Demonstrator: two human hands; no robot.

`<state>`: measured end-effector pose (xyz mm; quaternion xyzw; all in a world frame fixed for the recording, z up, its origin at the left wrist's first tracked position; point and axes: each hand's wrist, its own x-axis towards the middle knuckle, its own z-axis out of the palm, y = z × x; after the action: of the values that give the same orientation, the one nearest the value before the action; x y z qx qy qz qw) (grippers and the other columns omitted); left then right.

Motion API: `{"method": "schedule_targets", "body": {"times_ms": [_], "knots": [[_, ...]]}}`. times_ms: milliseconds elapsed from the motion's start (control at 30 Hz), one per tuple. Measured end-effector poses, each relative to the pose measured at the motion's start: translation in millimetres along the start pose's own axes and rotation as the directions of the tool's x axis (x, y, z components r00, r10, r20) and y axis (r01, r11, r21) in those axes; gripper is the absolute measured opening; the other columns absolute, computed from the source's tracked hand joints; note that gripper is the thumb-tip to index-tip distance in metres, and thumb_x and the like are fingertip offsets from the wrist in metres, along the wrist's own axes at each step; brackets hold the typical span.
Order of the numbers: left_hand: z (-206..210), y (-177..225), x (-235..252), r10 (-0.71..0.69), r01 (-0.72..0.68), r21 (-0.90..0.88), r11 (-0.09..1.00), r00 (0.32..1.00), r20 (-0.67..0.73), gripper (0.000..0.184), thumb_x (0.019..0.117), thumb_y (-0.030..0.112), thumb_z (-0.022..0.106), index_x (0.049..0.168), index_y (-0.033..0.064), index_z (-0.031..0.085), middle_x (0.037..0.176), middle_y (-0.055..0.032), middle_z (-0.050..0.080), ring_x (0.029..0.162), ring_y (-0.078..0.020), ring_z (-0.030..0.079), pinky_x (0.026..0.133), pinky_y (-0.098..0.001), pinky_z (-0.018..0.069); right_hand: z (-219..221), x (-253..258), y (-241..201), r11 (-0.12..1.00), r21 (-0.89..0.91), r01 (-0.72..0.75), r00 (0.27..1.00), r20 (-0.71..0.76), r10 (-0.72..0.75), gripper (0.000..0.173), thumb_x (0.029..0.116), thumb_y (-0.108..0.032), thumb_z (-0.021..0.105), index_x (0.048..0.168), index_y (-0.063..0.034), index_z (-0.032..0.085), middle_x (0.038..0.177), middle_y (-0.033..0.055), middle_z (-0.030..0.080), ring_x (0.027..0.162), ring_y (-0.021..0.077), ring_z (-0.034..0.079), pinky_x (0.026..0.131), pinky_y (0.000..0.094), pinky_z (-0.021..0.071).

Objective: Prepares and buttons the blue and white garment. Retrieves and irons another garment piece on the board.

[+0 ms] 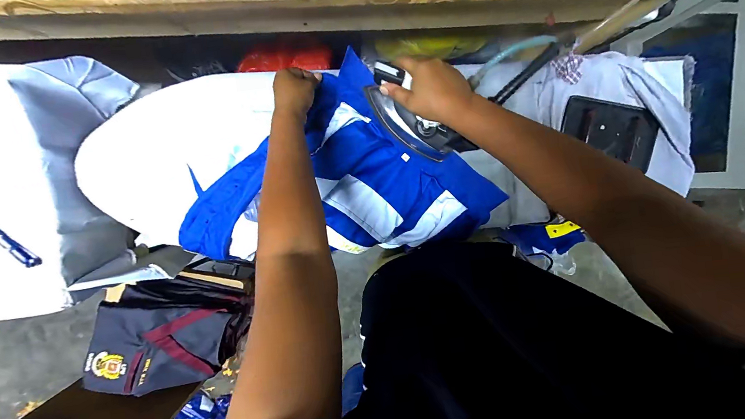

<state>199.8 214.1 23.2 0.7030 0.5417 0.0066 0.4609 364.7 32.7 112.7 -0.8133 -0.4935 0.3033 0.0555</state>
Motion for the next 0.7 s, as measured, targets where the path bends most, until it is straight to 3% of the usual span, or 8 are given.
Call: {"method": "schedule_targets", "body": {"times_ms": [100,467,633,700], "knots": [[1,-3,2,-0.008,0.007,-0.027,1.0,1.0,-0.021,0.032,0.1021,0.024,0.062,0.115,-0.0052,0.068,0.121,-0.0229,0.066,0.117,-0.0308,0.063,0.104,-0.0516,0.046,1,-7,7,1.0,-0.019,-0.018,1.0,0.007,0.018,0.056,0.1062,-0.052,0.048,0.148,-0.0149,0.052,0.115,0.0238,0.07,0.108,0.0444,0.068,0.089,0.0639,0.0514],[4,-1,7,-0.037,0.039,0.035,0.999,0.998,-0.045,0.032,0.1003,0.023,0.064,0.117,-0.0043,0.068,0.126,-0.0227,0.066,0.122,-0.0321,0.061,0.108,-0.0524,0.0446,-10,55,-40,0.998,0.065,-0.012,0.998,-0.055,0.016,0.056,0.1056,-0.053,0.049,0.147,-0.0159,0.054,0.131,0.0149,0.067,0.123,0.0338,0.064,0.1,0.058,0.0501],[5,-1,9,-0.037,0.043,0.101,0.994,0.997,-0.061,0.032,0.1007,0.023,0.063,0.117,-0.0042,0.069,0.128,-0.0241,0.065,0.126,-0.0342,0.06,0.11,-0.054,0.0425,0,10,-11,0.997,0.067,-0.044,0.999,-0.023,0.045,0.057,0.1061,-0.052,0.049,0.15,-0.016,0.05,0.124,0.0206,0.069,0.115,0.0407,0.067,0.094,0.0621,0.0511],[5,-1,9,-0.03,0.035,0.088,0.996,0.998,-0.055,0.032,0.0998,0.022,0.064,0.117,-0.0039,0.069,0.128,-0.0237,0.065,0.126,-0.0337,0.06,0.11,-0.0536,0.0427,9,-24,12,0.997,0.052,-0.053,0.999,-0.006,0.054,0.056,0.1063,-0.051,0.049,0.148,-0.0142,0.052,0.114,0.0231,0.071,0.107,0.044,0.069,0.088,0.0639,0.0524]]}}
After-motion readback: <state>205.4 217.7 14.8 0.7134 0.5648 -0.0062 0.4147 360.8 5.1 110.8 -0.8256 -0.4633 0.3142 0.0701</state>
